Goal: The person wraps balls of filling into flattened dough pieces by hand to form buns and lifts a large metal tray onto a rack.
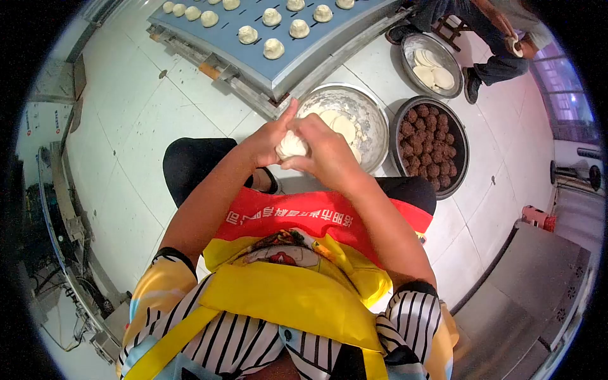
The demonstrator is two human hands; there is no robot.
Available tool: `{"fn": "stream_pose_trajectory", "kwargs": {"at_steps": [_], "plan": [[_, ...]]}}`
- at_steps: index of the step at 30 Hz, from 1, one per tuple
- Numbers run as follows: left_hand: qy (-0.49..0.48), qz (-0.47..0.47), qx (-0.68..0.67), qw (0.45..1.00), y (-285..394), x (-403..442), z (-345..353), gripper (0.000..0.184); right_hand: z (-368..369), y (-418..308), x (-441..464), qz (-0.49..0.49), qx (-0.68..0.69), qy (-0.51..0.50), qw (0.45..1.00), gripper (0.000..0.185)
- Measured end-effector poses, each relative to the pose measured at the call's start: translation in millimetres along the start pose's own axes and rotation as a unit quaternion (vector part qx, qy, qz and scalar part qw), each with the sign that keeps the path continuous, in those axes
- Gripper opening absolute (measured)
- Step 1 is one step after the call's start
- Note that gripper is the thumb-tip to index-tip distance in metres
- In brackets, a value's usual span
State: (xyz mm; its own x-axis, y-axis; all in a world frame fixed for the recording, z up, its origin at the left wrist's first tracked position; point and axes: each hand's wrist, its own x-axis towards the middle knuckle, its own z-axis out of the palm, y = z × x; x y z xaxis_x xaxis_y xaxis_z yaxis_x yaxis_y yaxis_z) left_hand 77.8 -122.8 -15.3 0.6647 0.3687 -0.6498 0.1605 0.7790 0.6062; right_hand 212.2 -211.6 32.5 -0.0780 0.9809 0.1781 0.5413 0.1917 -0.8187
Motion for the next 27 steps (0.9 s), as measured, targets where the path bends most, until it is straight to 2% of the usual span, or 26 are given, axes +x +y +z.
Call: {"fn": "stream_pose_trajectory", "kwargs": {"at_steps": [2, 3, 4, 6, 7, 9, 10, 13, 14, 15, 16, 19, 23, 26, 27], "plan": [[-0.034, 0.013, -0.065, 0.997, -0.7, -6.4, 2.0, 0.084, -1.5, 12.1, 2.7, -0.023, -0.048, -0.001, 0.999, 0.027], [-0.051, 0.023, -0.097, 0.994, 0.8, -9.5, 3.1, 0.083, -4.4, 18.0, 5.7, -0.005, -0.035, 0.016, 0.999, 0.029], [-0.025, 0.049, -0.166, 0.985, -7.9, -3.4, 2.6, 0.069, -6.9, 23.2, 7.0, 0.014, -0.019, 0.032, 0.999, 0.03], [0.031, 0.11, -0.116, 0.987, -20.2, -3.6, 15.8, 0.066, -5.3, 26.8, 9.1, 0.076, 0.011, 0.047, 0.996, 0.029], [0.059, 0.139, -0.091, 0.984, -24.0, -4.1, 20.5, 0.064, -3.4, 24.3, 10.2, 0.064, 0.01, 0.042, 0.997, 0.029], [0.055, 0.128, -0.127, 0.982, -22.6, -4.6, 19.6, 0.058, -3.3, 16.6, 14.2, 0.042, 0.003, 0.037, 0.998, 0.03], [0.052, 0.12, -0.157, 0.979, -20.5, -5.3, 18.8, 0.057, -12.0, 8.7, 12.8, 0.05, 0.035, 0.022, 0.998, 0.042], [0.037, 0.118, -0.213, 0.969, -18.6, -14.2, 21.4, 0.058, -22.2, -4.7, 5.7, 0.066, -0.022, 0.102, 0.992, 0.062], [0.027, 0.118, -0.208, 0.971, -18.5, -12.7, 23.0, 0.059, -12.5, 17.6, 0.8, 0.043, -0.05, 0.064, 0.996, 0.075], [0.017, 0.114, -0.203, 0.972, -17.2, -13.7, 27.4, 0.061, -4.8, 18.2, -1.7, 0.039, -0.06, 0.023, 0.997, 0.079], [0.012, 0.079, -0.17, 0.982, -14.6, -16.8, 31.6, 0.064, -0.3, 13.8, -4.8, 0.064, -0.032, 0.04, 0.997, 0.074], [0.044, 0.099, -0.075, 0.991, -13.0, -30.1, 46.6, 0.067, 8.3, 6.3, -6.0, 0.094, 0.03, 0.089, 0.991, 0.062], [0.096, 0.103, -0.083, 0.986, -15.2, -23.1, 50.5, 0.067, 13.1, 3.7, -4.7, 0.128, 0.107, 0.137, 0.976, 0.047], [0.117, 0.144, -0.112, 0.976, -13.0, -25.1, 53.0, 0.066, 13.2, 7.5, 3.5, 0.059, 0.138, 0.124, 0.981, 0.042], [0.068, 0.136, -0.068, 0.986, -9.2, -30.3, 49.3, 0.066, 7.4, 3.1, 3.0, 0.069, 0.149, 0.081, 0.983, 0.04]]}}
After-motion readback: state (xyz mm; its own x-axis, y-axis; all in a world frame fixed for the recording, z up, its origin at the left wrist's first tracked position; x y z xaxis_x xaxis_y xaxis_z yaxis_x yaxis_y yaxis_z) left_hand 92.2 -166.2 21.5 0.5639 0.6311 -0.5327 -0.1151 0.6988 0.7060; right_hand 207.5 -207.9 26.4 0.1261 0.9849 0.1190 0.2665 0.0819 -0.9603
